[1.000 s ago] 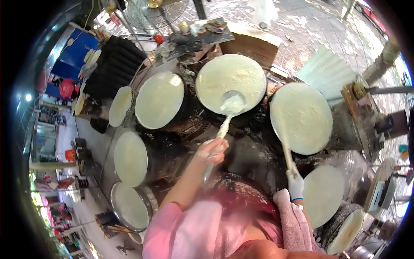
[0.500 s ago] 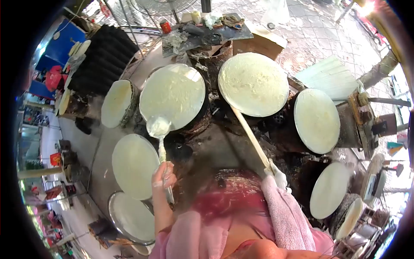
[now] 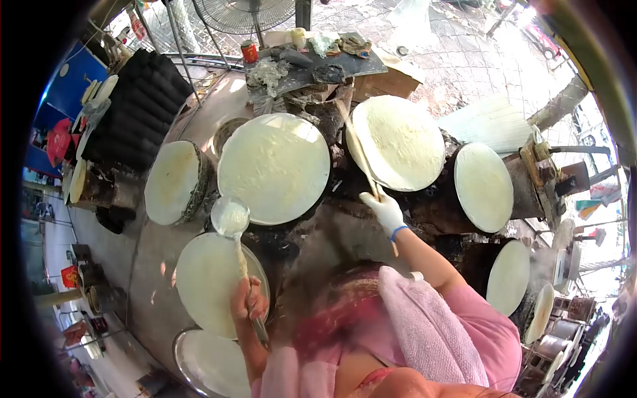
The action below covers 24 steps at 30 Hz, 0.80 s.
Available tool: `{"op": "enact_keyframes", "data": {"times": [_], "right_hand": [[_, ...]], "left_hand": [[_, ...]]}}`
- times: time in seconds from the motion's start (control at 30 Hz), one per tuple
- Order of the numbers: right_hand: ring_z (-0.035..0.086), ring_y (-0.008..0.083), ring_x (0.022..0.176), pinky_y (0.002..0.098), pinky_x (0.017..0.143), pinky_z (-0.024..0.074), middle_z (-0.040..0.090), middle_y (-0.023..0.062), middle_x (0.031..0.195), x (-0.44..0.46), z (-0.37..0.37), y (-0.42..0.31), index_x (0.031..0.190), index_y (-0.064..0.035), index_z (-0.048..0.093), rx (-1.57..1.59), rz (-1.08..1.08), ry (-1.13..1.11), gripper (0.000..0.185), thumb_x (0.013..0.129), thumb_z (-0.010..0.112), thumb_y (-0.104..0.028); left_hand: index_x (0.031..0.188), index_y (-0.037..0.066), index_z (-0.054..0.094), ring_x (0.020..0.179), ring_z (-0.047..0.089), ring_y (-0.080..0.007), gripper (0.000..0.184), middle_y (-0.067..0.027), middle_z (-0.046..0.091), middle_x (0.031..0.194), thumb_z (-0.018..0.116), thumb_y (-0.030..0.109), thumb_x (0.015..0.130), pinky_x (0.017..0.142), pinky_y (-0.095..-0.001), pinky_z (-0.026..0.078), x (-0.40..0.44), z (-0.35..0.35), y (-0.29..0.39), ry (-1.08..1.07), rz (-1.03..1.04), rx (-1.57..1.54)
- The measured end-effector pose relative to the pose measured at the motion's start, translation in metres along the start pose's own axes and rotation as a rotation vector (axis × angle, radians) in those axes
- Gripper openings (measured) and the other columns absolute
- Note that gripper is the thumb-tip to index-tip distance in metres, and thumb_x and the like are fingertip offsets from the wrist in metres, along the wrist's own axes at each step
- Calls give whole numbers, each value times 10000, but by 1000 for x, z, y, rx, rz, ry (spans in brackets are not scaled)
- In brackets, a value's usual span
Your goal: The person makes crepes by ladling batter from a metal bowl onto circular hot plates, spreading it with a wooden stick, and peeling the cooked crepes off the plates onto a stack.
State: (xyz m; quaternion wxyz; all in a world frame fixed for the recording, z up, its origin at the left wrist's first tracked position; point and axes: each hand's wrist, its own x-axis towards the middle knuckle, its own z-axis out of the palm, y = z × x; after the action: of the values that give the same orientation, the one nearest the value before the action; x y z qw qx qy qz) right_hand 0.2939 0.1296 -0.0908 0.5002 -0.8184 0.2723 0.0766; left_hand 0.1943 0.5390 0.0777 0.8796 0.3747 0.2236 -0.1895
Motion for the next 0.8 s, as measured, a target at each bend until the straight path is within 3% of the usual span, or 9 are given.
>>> {"op": "enact_keyframes", "data": {"times": [0.03, 0.1, 0.17, 0.4, 0.57, 0.6, 0.63, 0.7, 0.8], "right_hand": [[673, 328, 872, 409, 749, 508, 676, 213, 936, -22, -7, -58, 1430, -41, 436, -296, -97, 96, 793, 805, 762, -401], [649, 386, 946, 426, 786, 517, 645, 235, 1079, 8, 0, -69, 1478, -21, 329, -619, -438, 238, 904, 776, 777, -373], [617, 404, 950, 440, 810, 513, 609, 235, 1103, 32, 2, -85, 1447, 7, 358, -767, -509, 310, 884, 752, 786, -332], [628, 345, 898, 439, 773, 526, 642, 146, 945, 101, -14, -64, 1305, -61, 511, -835, -547, 296, 484, 833, 605, -114], [622, 392, 875, 474, 765, 494, 656, 200, 911, 117, -115, -74, 1077, -82, 625, -587, -586, 394, 262, 823, 600, -140], [625, 398, 877, 475, 773, 492, 657, 211, 921, 115, -144, -83, 1074, -80, 634, -490, -648, 448, 254, 828, 593, -131], [631, 407, 889, 488, 789, 489, 655, 235, 925, 114, -180, -97, 1113, -99, 640, -486, -938, 577, 280, 839, 594, -135], [644, 410, 869, 495, 744, 501, 669, 214, 929, 121, -230, -102, 1150, -140, 636, -487, -535, 443, 270, 901, 575, -225], [657, 403, 817, 477, 728, 514, 681, 204, 894, 133, -295, -139, 1156, -133, 626, -511, -564, 391, 283, 879, 569, -146]], "left_hand": [[1006, 7, 544, 332, 264, -49, 289, 52, 396, 587, 475, 285, 1037, 362, -196, 226, -4, -9, -4, -22, -3, -28], [1019, 20, 551, 327, 261, -50, 313, 56, 393, 587, 486, 325, 1030, 365, -203, 210, -14, -19, -16, 56, 42, -5], [1033, 25, 553, 328, 265, -53, 323, 55, 393, 590, 487, 341, 1027, 365, -205, 206, -27, -12, -24, 151, 76, -8], [1093, -26, 496, 306, 272, -71, 326, 35, 421, 630, 413, 288, 1058, 302, -229, 222, -49, 1, -67, 171, 212, -233], [1075, -12, 543, 311, 281, -65, 330, 43, 416, 597, 436, 298, 1050, 300, -212, 206, -56, 13, -86, 298, 246, -313], [1081, -13, 541, 306, 283, -64, 332, 44, 413, 593, 427, 298, 1053, 291, -213, 209, -58, 9, -89, 275, 257, -363], [1087, -13, 539, 302, 284, -63, 335, 45, 410, 590, 418, 298, 1056, 282, -215, 213, -61, 5, -92, 255, 270, -414], [1146, -68, 470, 335, 327, -61, 362, 5, 461, 654, 370, 271, 1070, 306, -218, 243, -67, 3, -94, 68, 296, -406], [1146, -84, 442, 344, 338, -75, 366, -16, 448, 666, 363, 265, 1070, 313, -214, 275, -76, 13, -92, 133, 334, -574]]}}
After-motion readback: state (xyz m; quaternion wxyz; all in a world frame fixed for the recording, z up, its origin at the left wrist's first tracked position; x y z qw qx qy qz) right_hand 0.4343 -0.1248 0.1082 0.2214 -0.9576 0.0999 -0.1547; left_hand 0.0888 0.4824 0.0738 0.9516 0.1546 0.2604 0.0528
